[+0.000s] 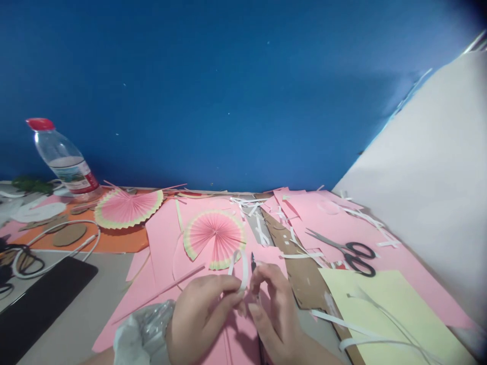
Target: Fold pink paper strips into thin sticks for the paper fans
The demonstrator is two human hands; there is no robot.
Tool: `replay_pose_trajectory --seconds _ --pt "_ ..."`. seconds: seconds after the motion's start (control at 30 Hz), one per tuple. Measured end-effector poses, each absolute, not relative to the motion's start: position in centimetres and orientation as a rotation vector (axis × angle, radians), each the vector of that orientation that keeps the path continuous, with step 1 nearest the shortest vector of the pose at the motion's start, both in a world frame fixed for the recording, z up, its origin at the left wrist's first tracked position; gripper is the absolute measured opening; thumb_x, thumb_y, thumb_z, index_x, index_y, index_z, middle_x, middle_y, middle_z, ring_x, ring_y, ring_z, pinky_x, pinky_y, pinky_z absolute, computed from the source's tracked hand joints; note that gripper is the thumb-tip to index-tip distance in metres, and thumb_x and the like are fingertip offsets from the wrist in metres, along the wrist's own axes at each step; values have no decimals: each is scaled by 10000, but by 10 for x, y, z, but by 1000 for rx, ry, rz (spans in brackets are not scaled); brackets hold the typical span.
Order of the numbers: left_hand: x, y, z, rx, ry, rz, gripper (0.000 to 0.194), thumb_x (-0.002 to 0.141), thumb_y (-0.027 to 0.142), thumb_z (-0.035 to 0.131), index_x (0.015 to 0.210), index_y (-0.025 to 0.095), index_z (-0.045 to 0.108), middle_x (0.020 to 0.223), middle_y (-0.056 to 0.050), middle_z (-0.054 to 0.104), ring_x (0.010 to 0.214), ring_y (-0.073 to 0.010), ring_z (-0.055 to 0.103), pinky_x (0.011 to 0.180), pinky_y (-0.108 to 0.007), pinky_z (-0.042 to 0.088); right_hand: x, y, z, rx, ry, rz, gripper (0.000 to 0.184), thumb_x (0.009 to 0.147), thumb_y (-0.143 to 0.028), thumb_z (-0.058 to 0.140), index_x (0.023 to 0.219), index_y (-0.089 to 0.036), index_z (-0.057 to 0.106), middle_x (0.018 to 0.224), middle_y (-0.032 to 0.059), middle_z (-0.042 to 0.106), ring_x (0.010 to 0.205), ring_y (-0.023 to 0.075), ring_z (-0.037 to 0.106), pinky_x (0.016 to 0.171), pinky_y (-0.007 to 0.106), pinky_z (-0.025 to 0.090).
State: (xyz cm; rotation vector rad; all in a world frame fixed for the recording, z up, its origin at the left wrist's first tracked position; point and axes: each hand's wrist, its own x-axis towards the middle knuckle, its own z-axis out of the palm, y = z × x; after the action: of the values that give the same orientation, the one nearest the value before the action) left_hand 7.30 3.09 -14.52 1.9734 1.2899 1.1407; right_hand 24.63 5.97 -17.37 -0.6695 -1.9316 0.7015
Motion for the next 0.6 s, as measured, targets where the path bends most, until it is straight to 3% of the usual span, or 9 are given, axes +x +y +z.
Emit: replay_pose_trajectory --seconds 0.13,0.23,0.4,0.6 --pt "75 31 -157 2031 1303 1240 132 907 160 486 915 209 609 805 -1 735 694 -140 685 665 -229 511 250 61 -170 -723 -2056 679 395 950 -193 456 1333 -282 418 1102 67 435 1049 191 482 943 304 426" --pt "75 32 -156 2066 1287 1255 143 888 129 493 922 209 606 807 6 742 703 -125 696 661 -194 529 252 65 -167 -790 -2088 622 426 927 -151 473 1328 -290 440 1230 68 381 1187 192 410 1040 293 354" --pt "73 35 -153 2095 1257 1256 148 887 123 507 955 200 613 775 8 747 685 -123 711 653 -173 542 251 70 -169 -698 -2093 636 471 898 -112 477 1337 -271 412 1307 59 460 1249 194 409 1077 332 333" --pt "73 37 -152 2056 1264 1259 137 908 154 493 858 202 612 693 23 736 614 -106 704 608 -147 533 246 72 -172 -523 -2047 731 543 851 -32 478 1325 -285 403 1235 43 601 1156 184 536 1005 360 430"
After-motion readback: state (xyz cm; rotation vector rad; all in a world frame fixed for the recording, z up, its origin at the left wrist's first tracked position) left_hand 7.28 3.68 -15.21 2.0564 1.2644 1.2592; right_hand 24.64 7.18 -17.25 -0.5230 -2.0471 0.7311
